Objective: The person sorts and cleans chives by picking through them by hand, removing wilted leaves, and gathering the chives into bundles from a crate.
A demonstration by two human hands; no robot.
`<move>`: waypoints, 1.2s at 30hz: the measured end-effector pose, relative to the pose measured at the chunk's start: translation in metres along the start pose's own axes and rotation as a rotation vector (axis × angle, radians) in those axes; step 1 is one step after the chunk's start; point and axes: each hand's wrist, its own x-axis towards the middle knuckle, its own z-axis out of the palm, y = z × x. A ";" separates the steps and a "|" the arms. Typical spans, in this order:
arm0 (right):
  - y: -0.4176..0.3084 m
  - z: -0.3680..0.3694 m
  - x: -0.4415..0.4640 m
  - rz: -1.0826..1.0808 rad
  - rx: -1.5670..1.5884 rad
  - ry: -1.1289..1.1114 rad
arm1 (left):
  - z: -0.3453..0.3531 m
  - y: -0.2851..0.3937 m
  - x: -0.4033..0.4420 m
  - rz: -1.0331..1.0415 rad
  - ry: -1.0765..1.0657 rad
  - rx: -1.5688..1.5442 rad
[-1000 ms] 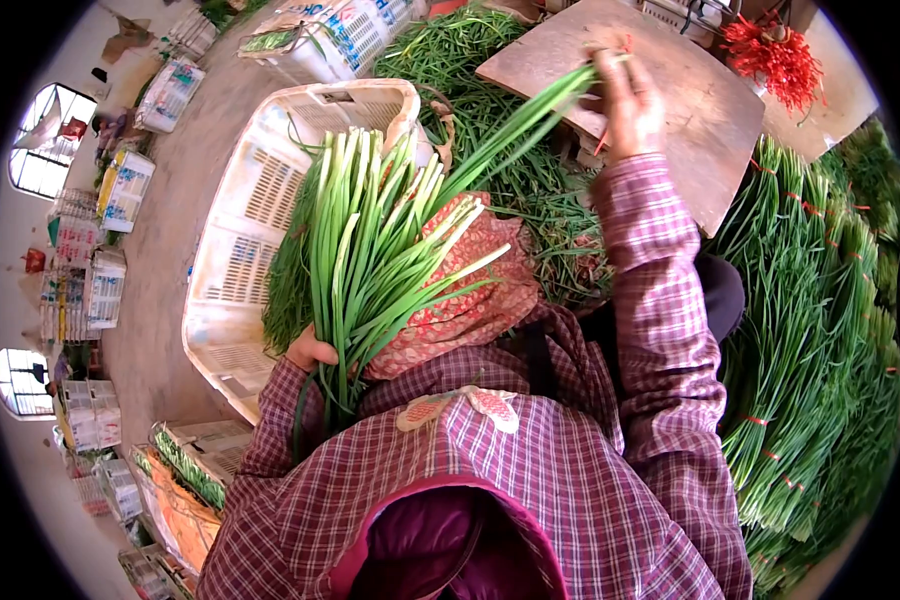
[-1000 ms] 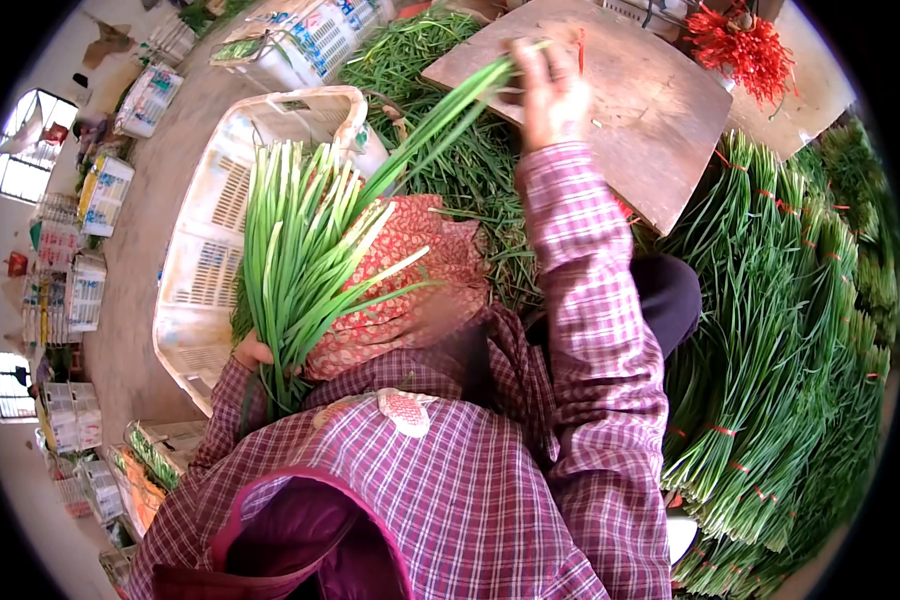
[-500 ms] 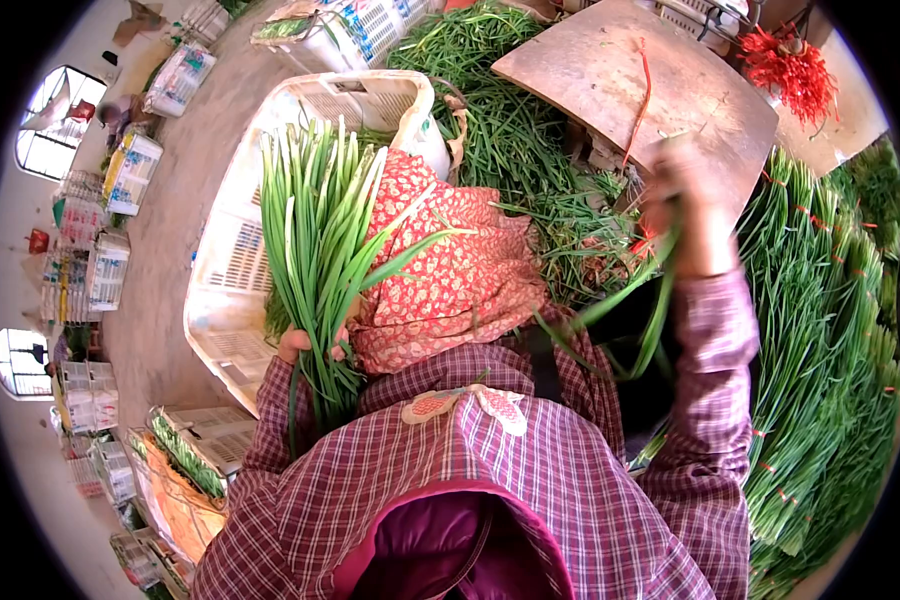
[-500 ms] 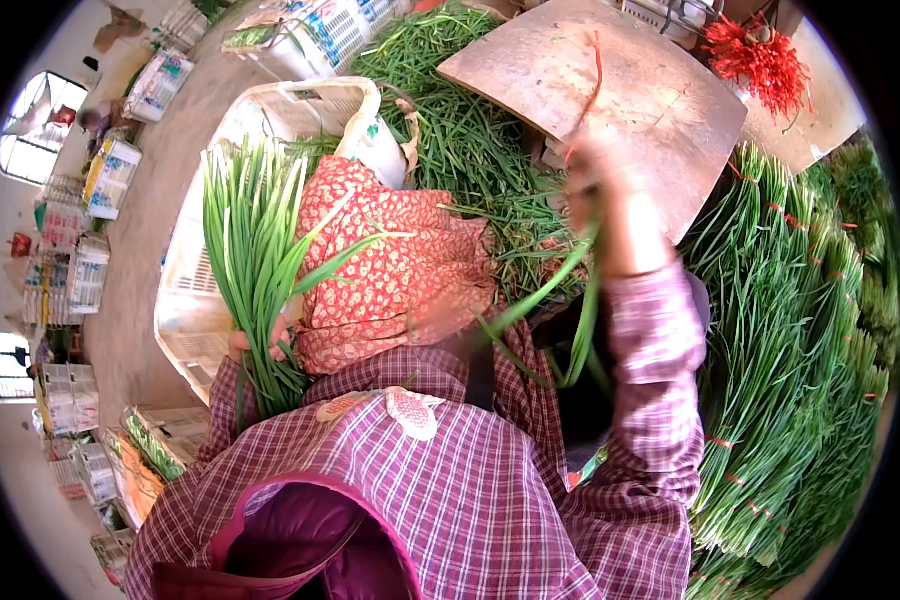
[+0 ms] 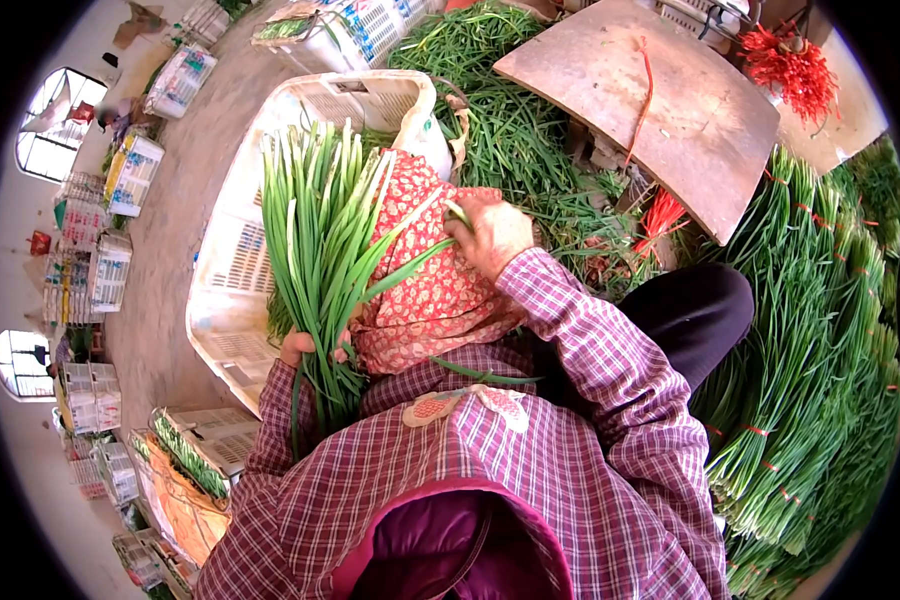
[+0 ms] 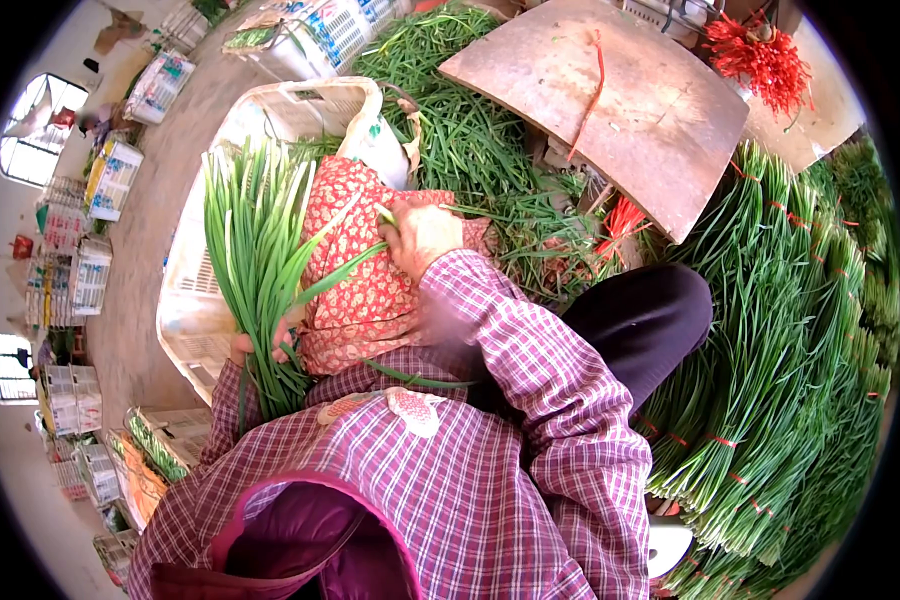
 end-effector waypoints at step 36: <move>0.081 -0.198 -0.010 0.197 0.987 1.202 | 0.040 0.002 0.012 0.082 -0.154 -0.030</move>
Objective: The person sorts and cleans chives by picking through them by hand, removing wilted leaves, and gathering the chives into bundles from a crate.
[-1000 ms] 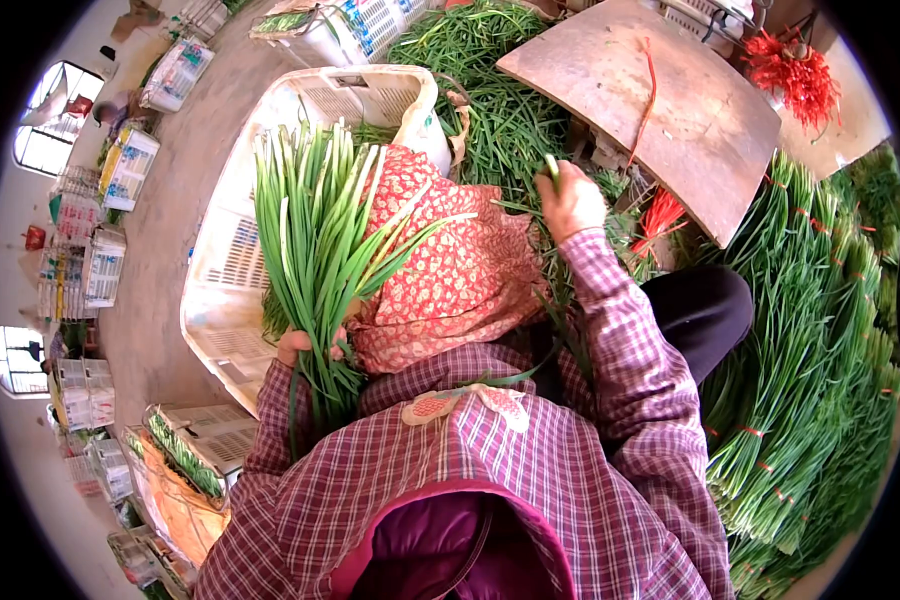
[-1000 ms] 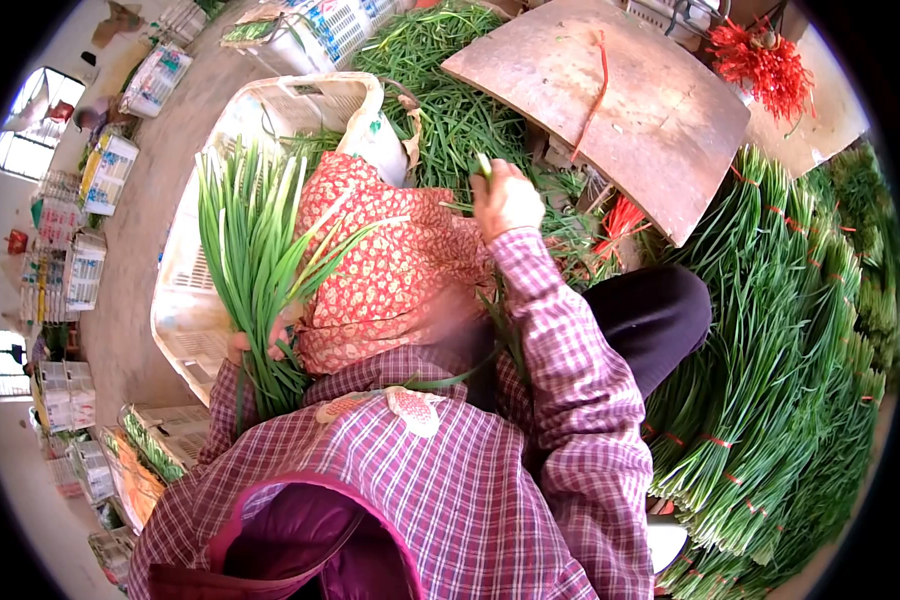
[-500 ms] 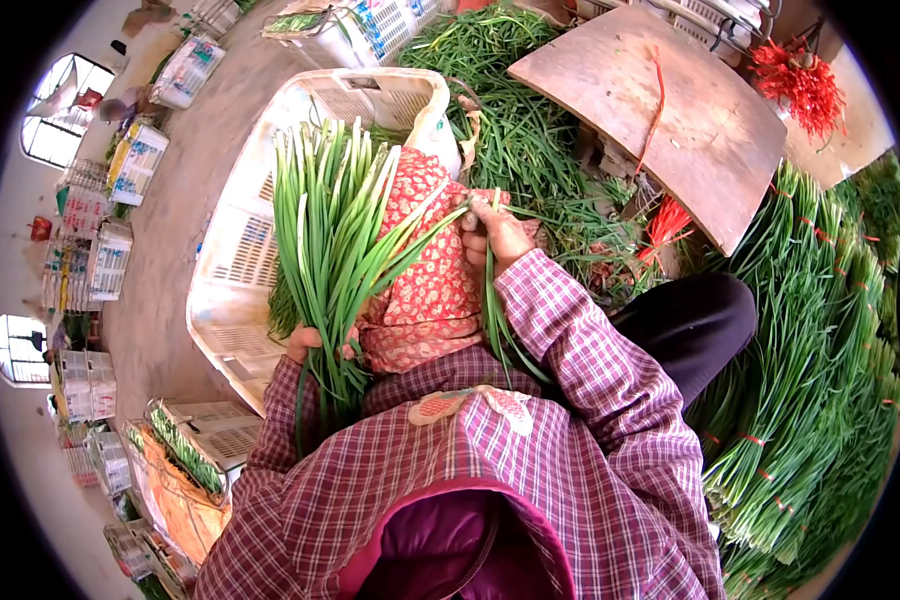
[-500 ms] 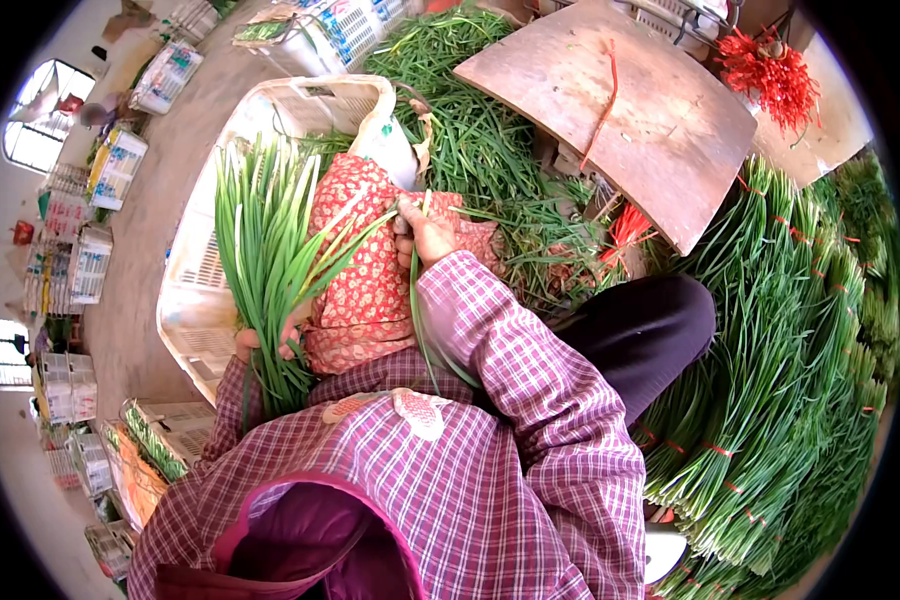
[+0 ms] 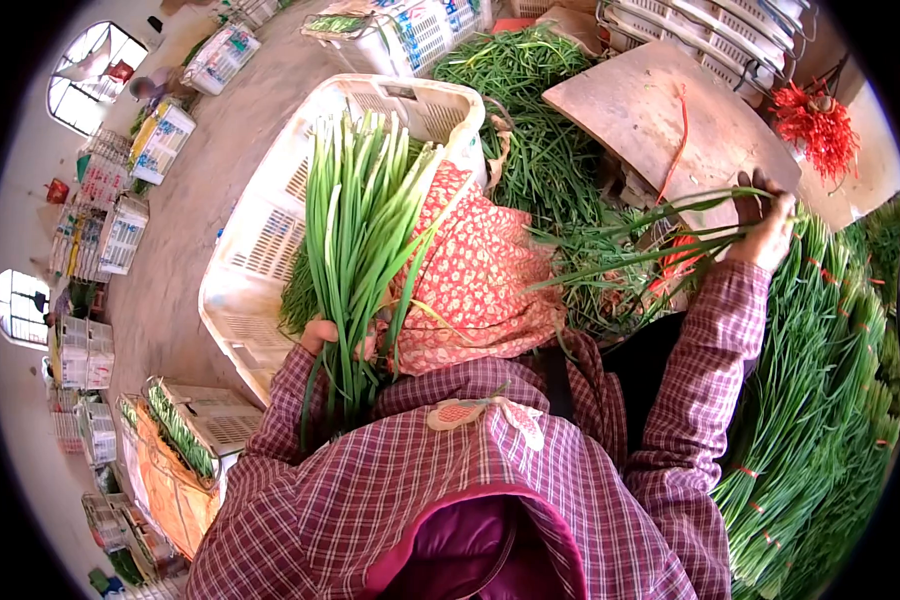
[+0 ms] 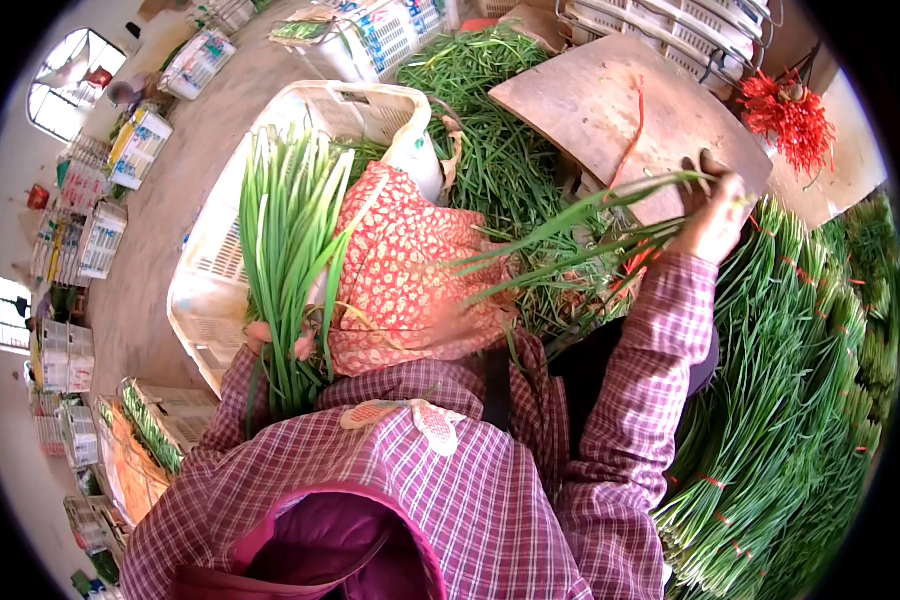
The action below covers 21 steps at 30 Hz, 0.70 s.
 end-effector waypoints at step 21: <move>0.032 0.068 -0.182 1.055 0.481 -0.490 | 0.060 0.003 0.030 -0.059 0.316 0.509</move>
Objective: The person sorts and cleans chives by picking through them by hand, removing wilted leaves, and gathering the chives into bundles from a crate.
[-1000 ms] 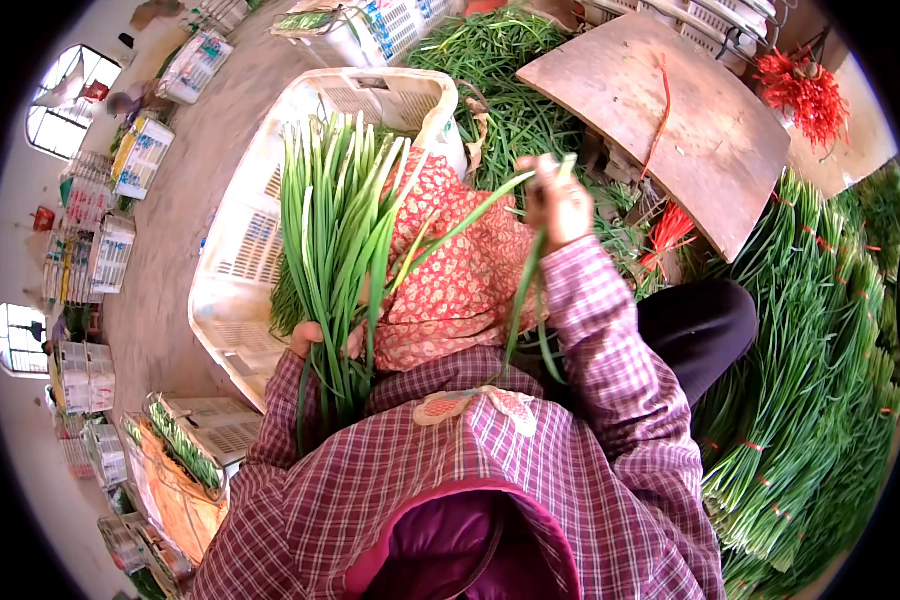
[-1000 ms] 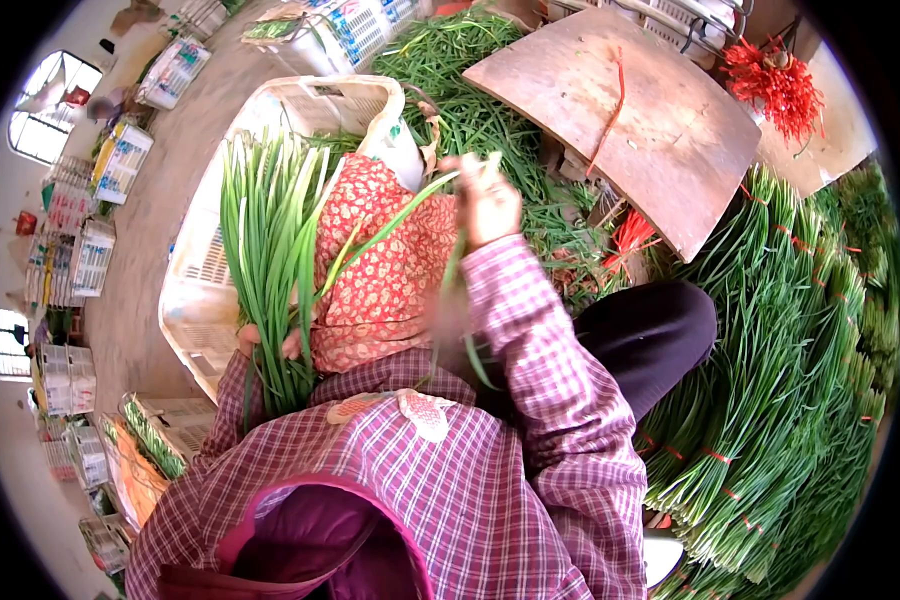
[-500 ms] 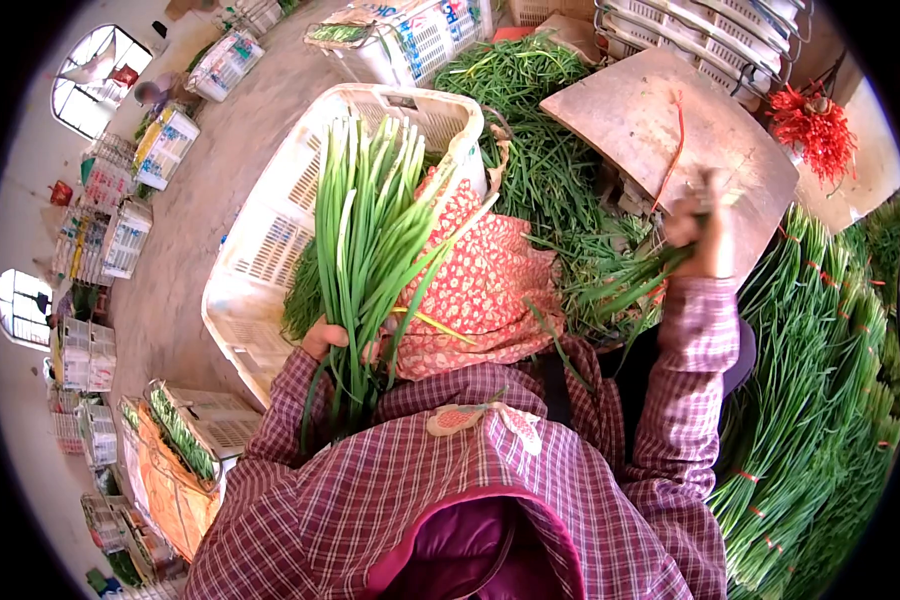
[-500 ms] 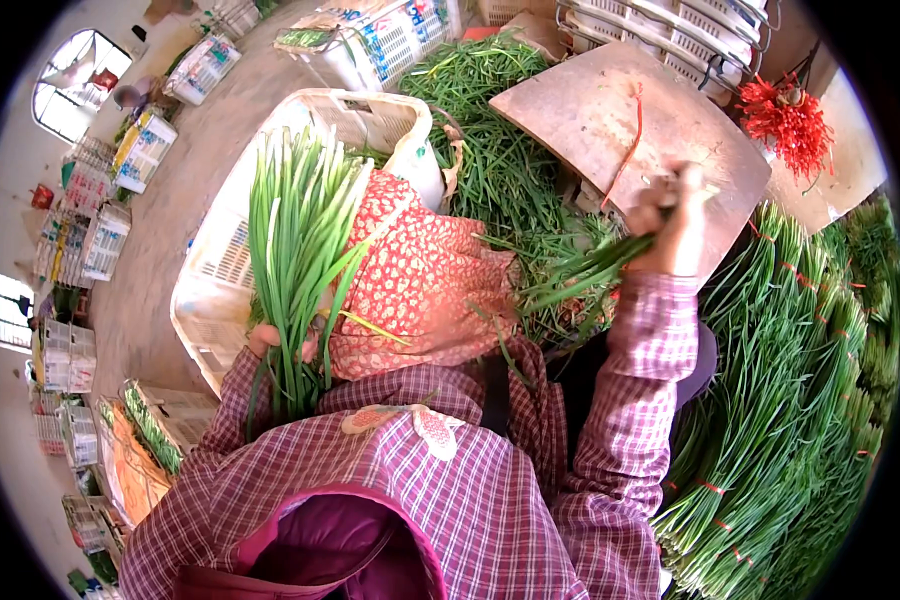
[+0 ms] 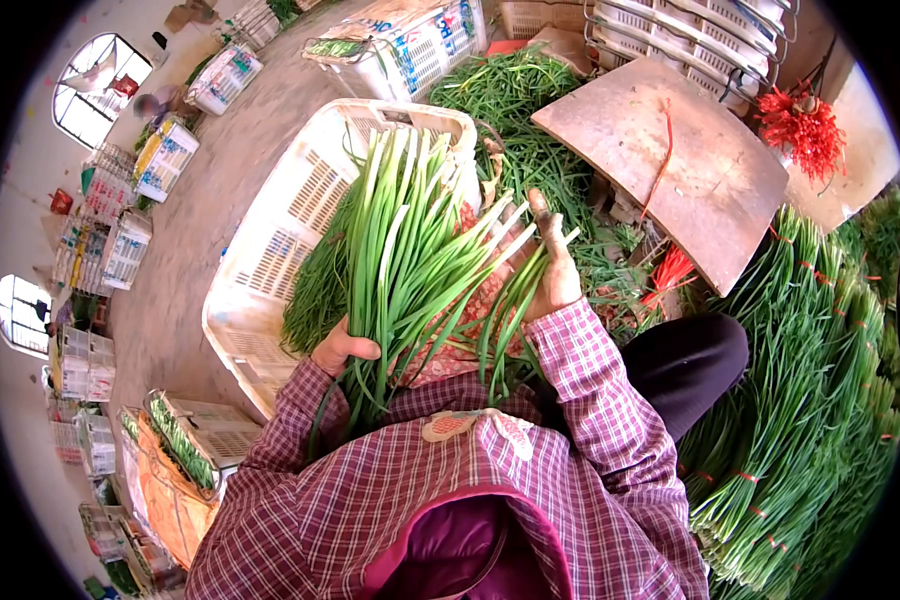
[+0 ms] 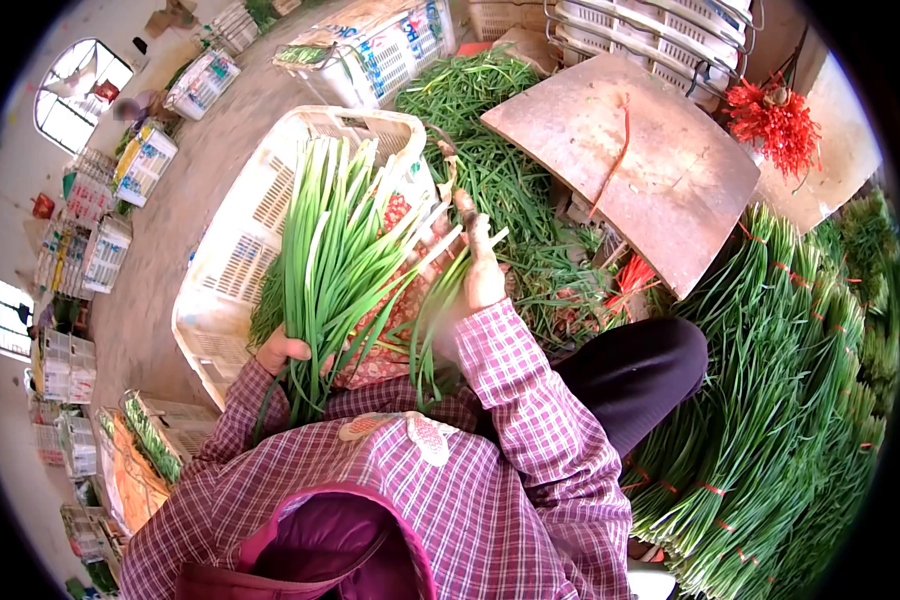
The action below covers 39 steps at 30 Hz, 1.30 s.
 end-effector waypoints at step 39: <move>-0.001 0.000 0.015 -0.327 0.002 0.010 | -0.005 -0.006 0.010 -0.186 0.152 -0.100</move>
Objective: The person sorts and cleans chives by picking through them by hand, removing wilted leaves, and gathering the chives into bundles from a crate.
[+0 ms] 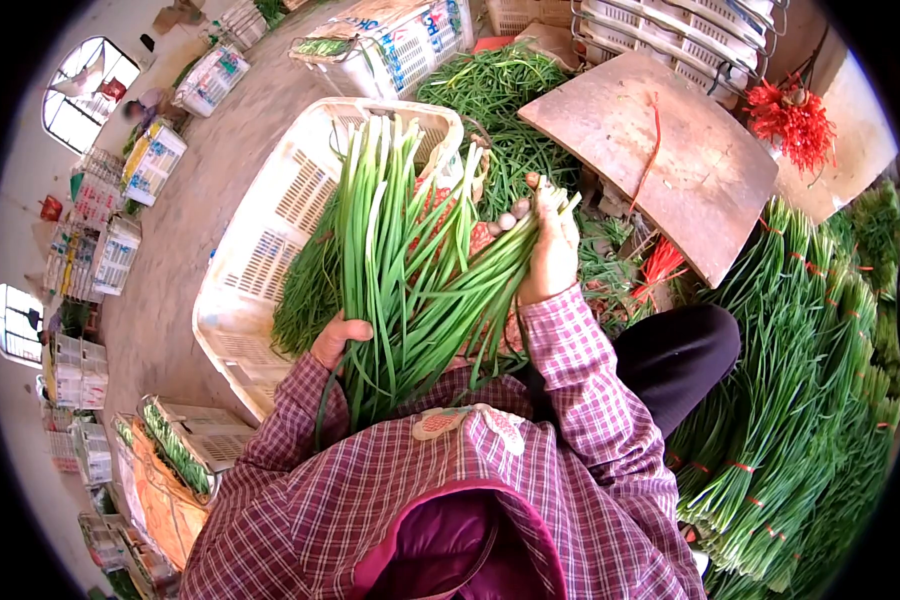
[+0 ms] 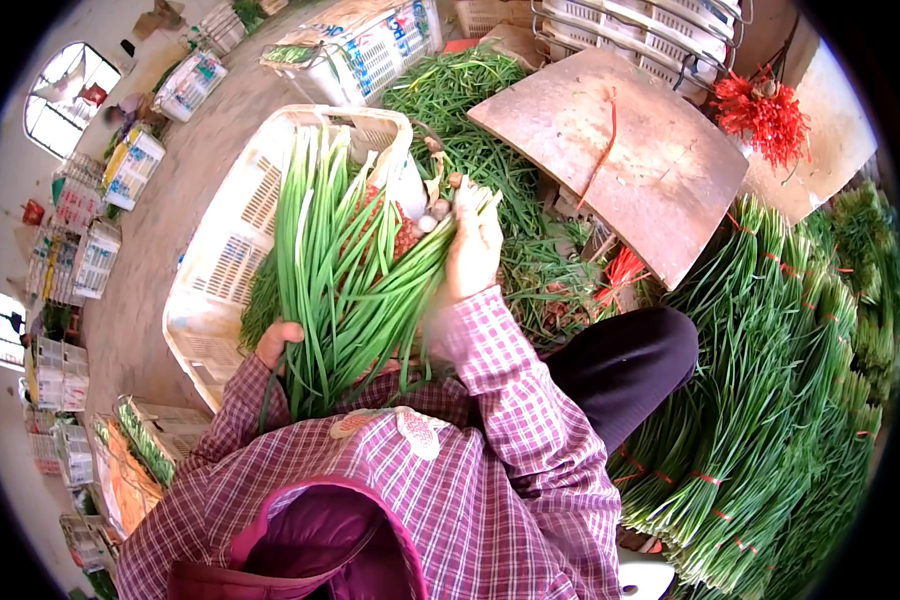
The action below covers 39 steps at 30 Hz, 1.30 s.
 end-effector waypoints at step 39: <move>-0.011 0.024 0.029 0.351 -0.277 -0.205 | -0.005 -0.003 0.003 0.057 -0.105 -0.280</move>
